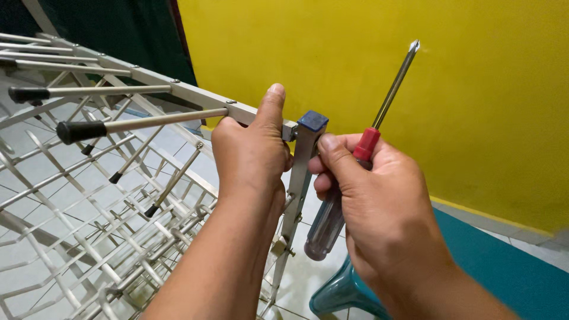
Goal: The person uses a screwdriver to attach metal rods to a white metal dish rack frame, inserting and tightening screws at multiple connection points. The person repeatedly picks up screws from a nearby stool and secures them into the rack.
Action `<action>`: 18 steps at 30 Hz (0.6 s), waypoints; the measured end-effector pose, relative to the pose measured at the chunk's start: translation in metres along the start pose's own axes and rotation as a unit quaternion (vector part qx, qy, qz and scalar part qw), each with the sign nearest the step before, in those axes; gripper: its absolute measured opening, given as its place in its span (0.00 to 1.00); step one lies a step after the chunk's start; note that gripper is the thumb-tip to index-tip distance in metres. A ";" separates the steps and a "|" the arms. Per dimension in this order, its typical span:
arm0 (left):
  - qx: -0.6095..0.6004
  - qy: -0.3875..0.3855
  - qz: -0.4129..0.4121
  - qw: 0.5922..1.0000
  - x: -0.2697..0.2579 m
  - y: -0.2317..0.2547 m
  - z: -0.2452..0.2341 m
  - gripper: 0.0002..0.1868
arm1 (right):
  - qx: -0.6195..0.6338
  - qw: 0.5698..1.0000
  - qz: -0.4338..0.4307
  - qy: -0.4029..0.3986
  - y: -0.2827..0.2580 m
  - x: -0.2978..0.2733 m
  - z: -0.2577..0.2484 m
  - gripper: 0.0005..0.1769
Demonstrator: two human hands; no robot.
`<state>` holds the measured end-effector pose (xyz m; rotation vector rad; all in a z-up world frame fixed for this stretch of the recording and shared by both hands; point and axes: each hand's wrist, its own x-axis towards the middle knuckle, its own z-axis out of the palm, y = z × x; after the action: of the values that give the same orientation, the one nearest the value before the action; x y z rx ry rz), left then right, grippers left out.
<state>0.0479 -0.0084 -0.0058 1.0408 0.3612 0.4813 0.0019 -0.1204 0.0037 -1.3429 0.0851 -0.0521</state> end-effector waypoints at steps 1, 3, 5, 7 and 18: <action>0.005 -0.008 0.001 1.000 0.000 0.000 0.000 0.19 | 0.007 1.000 0.008 0.002 0.000 0.000 0.000 0.08; 0.008 0.000 0.000 1.000 0.000 0.001 0.000 0.18 | -0.008 1.000 -0.007 0.003 -0.001 -0.001 -0.001 0.09; 0.016 0.011 0.009 1.000 -0.001 0.002 0.002 0.18 | -0.017 1.000 -0.018 -0.003 -0.001 -0.002 -0.002 0.09; 0.030 0.022 0.029 0.999 -0.003 0.002 0.003 0.18 | -0.018 0.999 -0.023 -0.014 -0.001 -0.003 -0.008 0.08; 0.034 0.003 0.063 0.997 -0.006 0.003 0.003 0.17 | -0.013 1.000 0.021 -0.001 0.005 0.000 -0.010 0.12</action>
<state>0.0437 -0.0132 -0.0017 1.1323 0.3195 0.5882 0.0010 -0.1290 -0.0035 -1.3675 0.1119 -0.0142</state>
